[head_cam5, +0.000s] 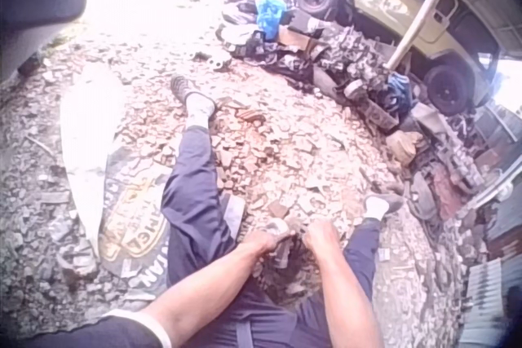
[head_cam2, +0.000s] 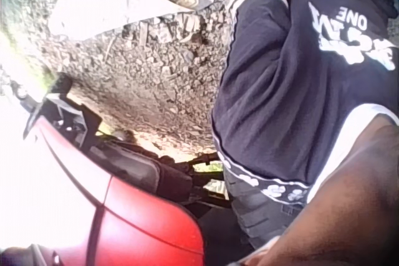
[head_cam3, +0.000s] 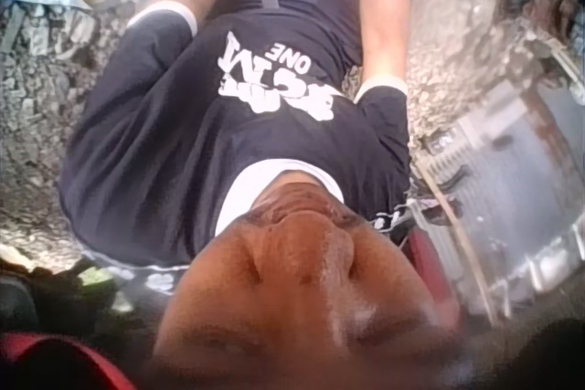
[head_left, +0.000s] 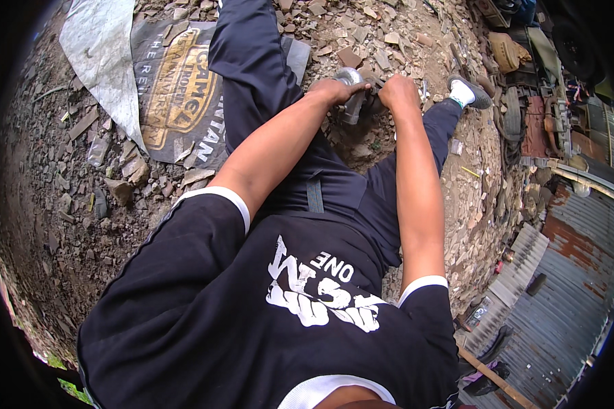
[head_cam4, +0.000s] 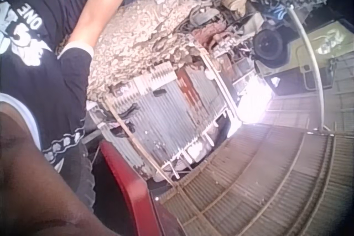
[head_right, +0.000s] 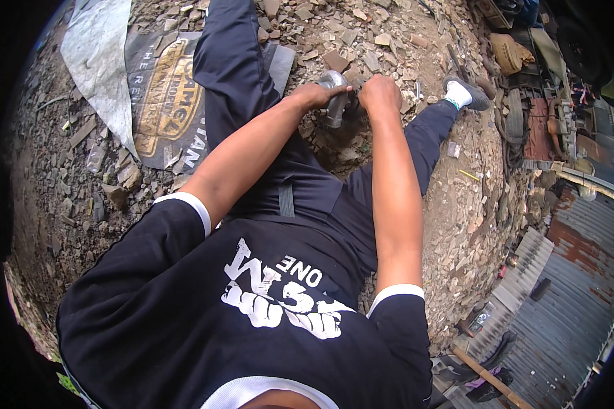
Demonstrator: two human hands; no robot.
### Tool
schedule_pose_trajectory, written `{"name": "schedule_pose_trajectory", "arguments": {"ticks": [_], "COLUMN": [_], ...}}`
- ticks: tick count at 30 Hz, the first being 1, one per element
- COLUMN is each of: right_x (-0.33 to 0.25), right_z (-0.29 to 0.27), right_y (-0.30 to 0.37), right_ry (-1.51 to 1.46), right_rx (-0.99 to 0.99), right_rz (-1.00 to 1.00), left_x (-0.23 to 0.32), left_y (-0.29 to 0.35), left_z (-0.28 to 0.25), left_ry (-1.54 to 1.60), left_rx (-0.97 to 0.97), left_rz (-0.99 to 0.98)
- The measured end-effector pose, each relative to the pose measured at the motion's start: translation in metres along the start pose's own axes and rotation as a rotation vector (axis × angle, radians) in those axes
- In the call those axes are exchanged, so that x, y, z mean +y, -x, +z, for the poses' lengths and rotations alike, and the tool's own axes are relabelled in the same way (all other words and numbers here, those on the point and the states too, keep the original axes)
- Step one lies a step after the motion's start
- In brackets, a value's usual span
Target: The person sits on the ground and uses a wrench to loosen and remove bolts from a metal exhaust manifold. They then pick up a second manifold piece and attempt to fit it onto the first, adjusting the position and checking alignment.
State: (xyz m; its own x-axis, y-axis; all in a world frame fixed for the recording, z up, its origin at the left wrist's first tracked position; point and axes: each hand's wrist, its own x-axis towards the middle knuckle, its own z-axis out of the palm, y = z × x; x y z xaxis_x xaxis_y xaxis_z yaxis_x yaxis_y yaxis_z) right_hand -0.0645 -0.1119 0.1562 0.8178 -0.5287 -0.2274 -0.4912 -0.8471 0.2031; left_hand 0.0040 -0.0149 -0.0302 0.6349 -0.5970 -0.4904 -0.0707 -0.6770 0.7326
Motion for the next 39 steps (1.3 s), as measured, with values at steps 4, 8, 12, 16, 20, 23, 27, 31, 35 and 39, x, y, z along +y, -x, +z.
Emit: {"name": "schedule_pose_trajectory", "arguments": {"ticks": [4, 8, 12, 16, 20, 23, 27, 31, 35, 39], "right_x": [-0.002, -0.001, 0.008, 0.040, 0.039, 0.039, 0.020, 0.047, 0.036, 0.067], "right_z": [0.002, 0.004, 0.034, 0.082, 0.113, 0.141, 0.151, 0.195, 0.156, 0.116], "right_y": [-0.004, -0.005, -0.009, 0.019, 0.029, 0.021, 0.023, 0.007, 0.019, 0.038], "right_ry": [-0.038, -0.056, -0.129, -0.342, -0.468, -0.553, -0.630, -0.271, -0.728, -0.546], "right_rx": [0.056, 0.157, 0.294, 0.381, 0.285, -0.110, -0.424, -0.099, -0.478, -0.257], "right_rz": [0.038, -0.049, -0.119, -0.052, 0.017, 0.179, 0.260, 0.035, 0.172, 0.027], "left_x": [0.002, 0.000, -0.002, 0.026, 0.006, 0.005, 0.018, 0.036, 0.013, 0.016], "left_y": [-0.001, -0.003, -0.002, 0.038, 0.015, 0.013, 0.034, 0.043, 0.044, 0.039], "left_z": [0.001, 0.002, -0.007, -0.016, -0.017, -0.014, -0.018, -0.021, -0.027, -0.024], "left_ry": [-0.008, -0.014, -0.019, 0.051, 0.072, 0.073, 0.038, 0.067, 0.094, 0.111], "left_rx": [-0.008, -0.007, 0.003, -0.032, 0.014, 0.000, -0.016, -0.054, -0.002, 0.012], "left_rz": [0.008, 0.009, 0.004, -0.004, 0.023, 0.035, 0.056, 0.066, -0.031, -0.005]}}
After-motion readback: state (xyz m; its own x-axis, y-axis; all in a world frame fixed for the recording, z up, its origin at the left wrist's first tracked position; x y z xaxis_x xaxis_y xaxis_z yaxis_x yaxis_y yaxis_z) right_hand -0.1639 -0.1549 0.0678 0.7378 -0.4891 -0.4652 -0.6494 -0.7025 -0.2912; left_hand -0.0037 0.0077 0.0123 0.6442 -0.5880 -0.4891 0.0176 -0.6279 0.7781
